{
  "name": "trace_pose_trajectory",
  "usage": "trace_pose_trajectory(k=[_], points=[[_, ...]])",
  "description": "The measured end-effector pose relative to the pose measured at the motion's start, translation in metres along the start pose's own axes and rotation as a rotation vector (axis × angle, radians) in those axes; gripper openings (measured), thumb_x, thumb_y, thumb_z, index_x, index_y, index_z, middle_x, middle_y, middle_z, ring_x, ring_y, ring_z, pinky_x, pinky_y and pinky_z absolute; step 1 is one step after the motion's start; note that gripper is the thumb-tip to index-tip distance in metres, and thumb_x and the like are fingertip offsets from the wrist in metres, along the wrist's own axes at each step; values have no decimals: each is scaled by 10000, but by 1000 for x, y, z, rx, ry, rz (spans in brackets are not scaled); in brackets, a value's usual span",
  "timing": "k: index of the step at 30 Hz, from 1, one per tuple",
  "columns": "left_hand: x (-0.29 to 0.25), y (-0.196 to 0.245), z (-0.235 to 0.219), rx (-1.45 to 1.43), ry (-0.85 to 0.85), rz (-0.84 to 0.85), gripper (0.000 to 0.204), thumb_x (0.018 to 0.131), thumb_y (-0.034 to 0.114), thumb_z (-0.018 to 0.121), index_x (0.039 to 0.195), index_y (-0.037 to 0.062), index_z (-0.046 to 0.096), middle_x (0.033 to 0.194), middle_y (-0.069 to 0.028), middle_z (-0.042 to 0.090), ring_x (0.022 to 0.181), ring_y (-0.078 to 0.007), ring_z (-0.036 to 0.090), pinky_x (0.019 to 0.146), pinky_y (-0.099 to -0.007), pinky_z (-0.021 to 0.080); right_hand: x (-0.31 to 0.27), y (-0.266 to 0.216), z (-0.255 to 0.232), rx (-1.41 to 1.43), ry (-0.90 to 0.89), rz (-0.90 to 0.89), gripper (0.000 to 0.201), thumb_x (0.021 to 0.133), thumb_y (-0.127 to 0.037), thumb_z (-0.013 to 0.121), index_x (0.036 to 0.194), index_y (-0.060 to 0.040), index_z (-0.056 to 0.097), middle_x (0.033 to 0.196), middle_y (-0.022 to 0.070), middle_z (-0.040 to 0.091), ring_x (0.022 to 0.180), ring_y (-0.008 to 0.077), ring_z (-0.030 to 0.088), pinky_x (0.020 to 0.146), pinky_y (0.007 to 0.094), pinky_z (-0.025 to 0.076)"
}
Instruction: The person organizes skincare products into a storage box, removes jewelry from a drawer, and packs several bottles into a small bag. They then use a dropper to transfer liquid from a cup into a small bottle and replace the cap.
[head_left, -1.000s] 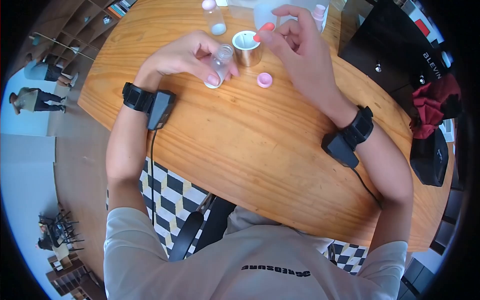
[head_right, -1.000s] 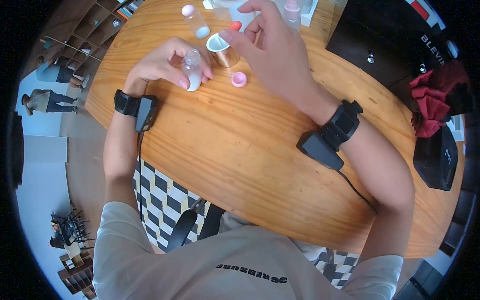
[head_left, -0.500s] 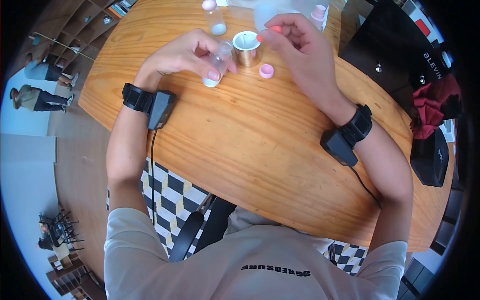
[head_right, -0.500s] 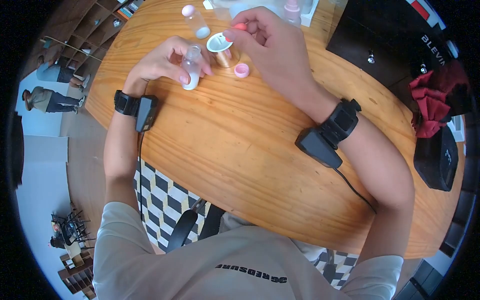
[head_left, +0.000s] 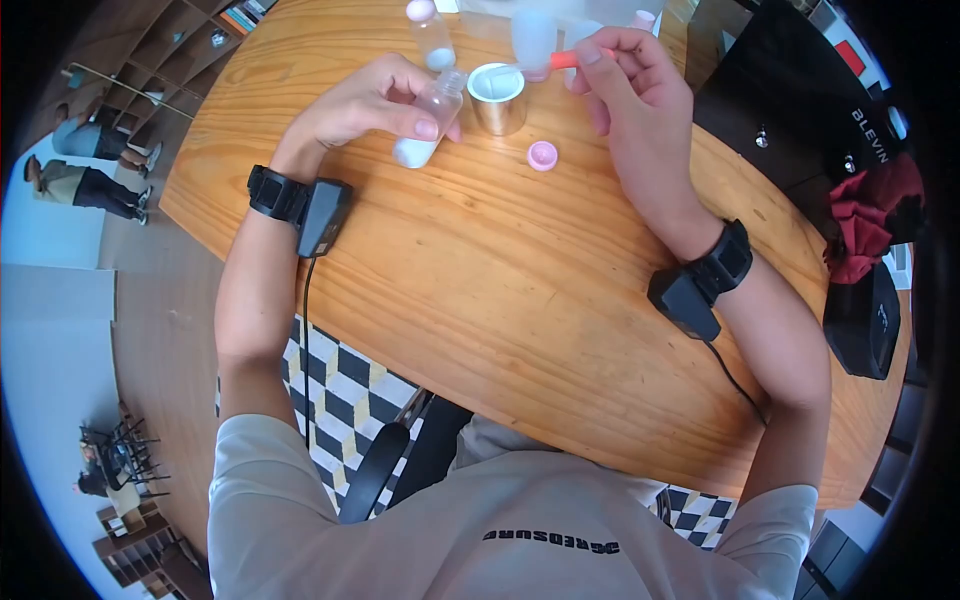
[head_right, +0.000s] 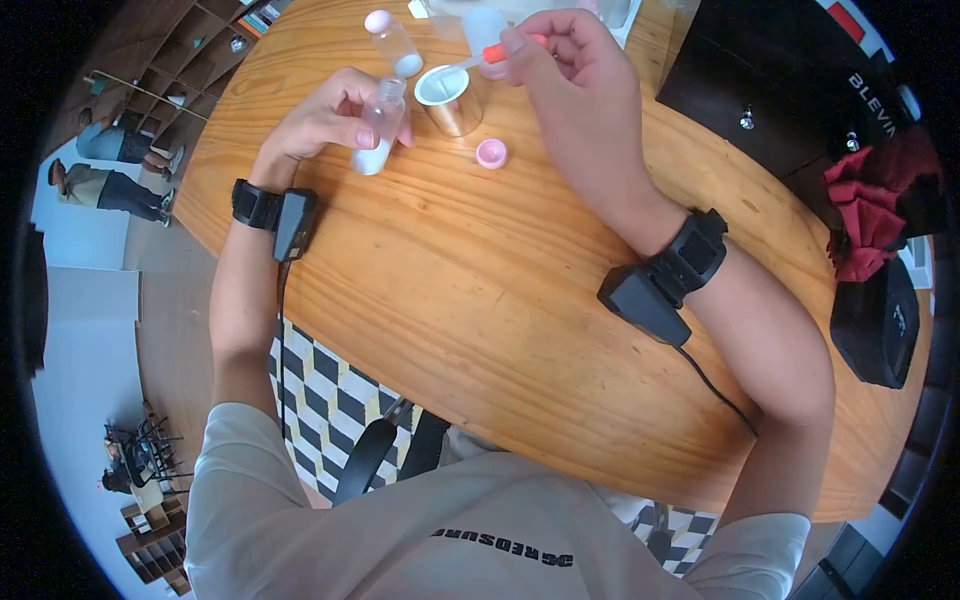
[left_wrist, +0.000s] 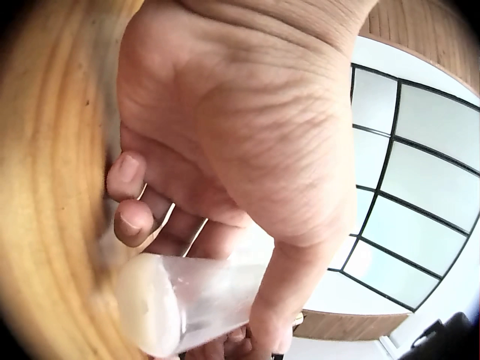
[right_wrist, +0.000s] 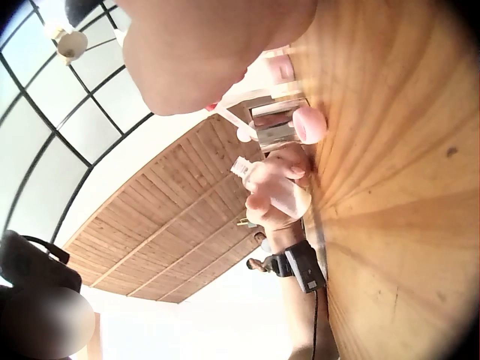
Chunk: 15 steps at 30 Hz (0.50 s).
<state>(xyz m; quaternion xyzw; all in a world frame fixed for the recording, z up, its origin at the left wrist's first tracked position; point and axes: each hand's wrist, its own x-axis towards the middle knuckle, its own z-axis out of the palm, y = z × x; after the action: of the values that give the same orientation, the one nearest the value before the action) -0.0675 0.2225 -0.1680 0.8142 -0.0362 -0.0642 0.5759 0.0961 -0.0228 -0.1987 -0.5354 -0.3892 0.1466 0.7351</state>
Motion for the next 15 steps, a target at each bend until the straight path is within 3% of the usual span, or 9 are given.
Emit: trace_pose_trajectory(k=[13, 15], points=[[3, -1, 3, 46, 16, 14, 321, 858, 283, 820, 940, -24, 770, 794, -21, 692, 721, -88, 603, 667, -248, 452, -5, -3, -2, 114, 22, -82, 169, 1038, -173, 647, 1132, -34, 622, 868, 34, 701, 612, 29, 459, 532, 194, 325], [3, -2, -1, 117, -16, -67, 515, 799, 491, 829, 968, 11, 752, 924, -66, 742, 835, -139, 678, 746, -285, 514, -7, -5, 0, 115, -5, -87, 171, 1037, -168, 648, 1140, -35, 622, 873, 35, 703, 617, 28, 458, 533, 194, 322]])
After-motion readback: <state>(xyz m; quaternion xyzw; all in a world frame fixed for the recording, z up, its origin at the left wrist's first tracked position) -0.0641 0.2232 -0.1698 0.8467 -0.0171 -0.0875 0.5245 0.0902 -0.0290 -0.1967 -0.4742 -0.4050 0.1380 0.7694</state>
